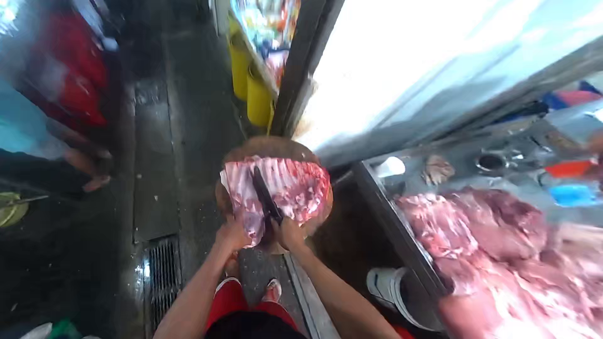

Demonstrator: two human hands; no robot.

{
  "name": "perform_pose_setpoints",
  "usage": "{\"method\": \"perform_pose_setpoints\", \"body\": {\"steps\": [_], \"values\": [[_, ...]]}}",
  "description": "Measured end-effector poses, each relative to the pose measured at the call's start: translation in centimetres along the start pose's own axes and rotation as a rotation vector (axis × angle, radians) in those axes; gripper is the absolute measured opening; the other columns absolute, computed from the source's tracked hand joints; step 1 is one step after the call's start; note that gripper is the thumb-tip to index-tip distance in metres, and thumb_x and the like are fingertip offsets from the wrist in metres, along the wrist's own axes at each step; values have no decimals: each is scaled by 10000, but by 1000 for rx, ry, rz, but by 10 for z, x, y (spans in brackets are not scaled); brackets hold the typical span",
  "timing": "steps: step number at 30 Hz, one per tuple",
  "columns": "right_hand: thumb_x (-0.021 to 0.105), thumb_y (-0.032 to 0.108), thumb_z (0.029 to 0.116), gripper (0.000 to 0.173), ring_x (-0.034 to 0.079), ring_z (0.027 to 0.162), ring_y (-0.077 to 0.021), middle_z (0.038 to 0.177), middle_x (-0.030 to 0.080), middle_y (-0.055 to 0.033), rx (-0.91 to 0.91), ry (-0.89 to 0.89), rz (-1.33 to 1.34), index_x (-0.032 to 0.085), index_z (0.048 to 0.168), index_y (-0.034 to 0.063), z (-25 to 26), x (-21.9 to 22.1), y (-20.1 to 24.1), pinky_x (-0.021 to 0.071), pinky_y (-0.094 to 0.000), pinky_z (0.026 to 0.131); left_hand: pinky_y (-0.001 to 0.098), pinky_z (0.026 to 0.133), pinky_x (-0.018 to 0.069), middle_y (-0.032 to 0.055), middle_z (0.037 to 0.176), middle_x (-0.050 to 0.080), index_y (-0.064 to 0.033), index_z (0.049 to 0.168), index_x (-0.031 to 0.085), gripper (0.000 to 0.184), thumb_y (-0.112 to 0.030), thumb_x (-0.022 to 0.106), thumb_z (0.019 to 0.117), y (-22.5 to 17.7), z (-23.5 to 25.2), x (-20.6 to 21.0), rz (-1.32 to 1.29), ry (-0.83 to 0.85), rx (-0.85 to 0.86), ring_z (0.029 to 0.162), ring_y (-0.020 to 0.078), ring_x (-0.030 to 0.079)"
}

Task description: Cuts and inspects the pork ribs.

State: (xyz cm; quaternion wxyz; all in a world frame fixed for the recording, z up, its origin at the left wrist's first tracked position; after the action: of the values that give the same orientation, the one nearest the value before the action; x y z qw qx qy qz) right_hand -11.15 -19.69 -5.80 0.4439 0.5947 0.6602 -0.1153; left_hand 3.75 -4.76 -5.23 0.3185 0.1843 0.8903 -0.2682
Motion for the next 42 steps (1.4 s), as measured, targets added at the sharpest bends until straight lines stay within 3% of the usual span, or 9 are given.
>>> {"method": "perform_pose_setpoints", "body": {"steps": [5,10,19,28,34,36,38,40,42], "values": [[535,533,1021,533,705,987,-348,1018,711,-179,-43,-27,107,656,1171,36,-17,-12,-13,557,-572,881,638,984,524,241,1641,280,-210,1631,296,1036,-594,770,793,-28,9,-37,-3,-198,27,1324,473,521],[559,459,1016,435,694,833,-293,884,683,-130,-141,-108,165,635,1134,48,-31,-34,0,568,-525,785,809,1072,289,107,1741,54,-258,1656,227,970,-641,663,880,-34,68,-44,74,-282,59,1535,503,171],[541,481,1025,544,701,1078,-359,1135,712,-195,-13,-17,59,575,1358,51,19,-19,12,555,-576,939,733,1058,374,71,1736,131,-143,1649,241,1070,-779,543,843,-20,75,-40,184,-244,25,1486,459,319],[579,471,1015,460,703,914,-302,967,704,-141,-68,-64,192,640,1202,55,-1,-37,26,570,-538,840,690,1060,417,67,1739,113,-129,1660,189,1099,-760,573,846,-16,69,-41,167,-211,22,1494,456,308],[507,408,1058,404,618,591,-229,713,622,-93,-490,-365,459,652,1131,38,-62,-171,104,558,-469,585,716,1046,412,109,1724,167,-114,1639,265,1060,-772,539,854,-18,68,-43,153,-227,46,1488,462,319],[450,446,1076,444,579,479,-167,643,603,-50,-786,-557,620,615,1125,37,-102,-227,143,534,-388,440,710,1066,399,105,1729,148,-105,1641,253,1066,-772,528,856,-19,69,-43,155,-208,41,1506,455,289],[430,393,1096,390,594,499,-152,653,592,-22,-1120,-774,813,566,1032,33,-136,-268,180,564,-394,448,714,1066,395,105,1730,142,-102,1644,239,1076,-768,532,852,-19,70,-41,139,-210,41,1510,456,281],[346,445,1113,439,593,529,-163,683,572,-28,-1144,-867,837,530,1044,53,-127,-249,187,560,-398,465,702,1069,397,97,1731,141,-105,1650,217,1081,-775,515,855,-18,70,-39,150,-204,23,1505,449,294],[352,426,1100,477,635,588,-210,706,614,-85,-805,-782,583,575,1085,5,-59,-159,151,578,-429,544,693,1058,413,93,1726,170,-117,1644,247,1057,-769,515,856,-19,69,-41,173,-213,9,1485,447,330]]}}
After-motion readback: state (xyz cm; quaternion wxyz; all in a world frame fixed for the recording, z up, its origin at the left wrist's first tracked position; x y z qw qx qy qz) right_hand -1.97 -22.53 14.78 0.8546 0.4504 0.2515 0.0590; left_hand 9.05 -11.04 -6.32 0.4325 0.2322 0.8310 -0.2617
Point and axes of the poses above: each hand's wrist, its own z-axis towards the middle knuckle, its own x-axis out of the palm, y = z × x, the point moved 8 cm from there along z, towards the middle knuckle
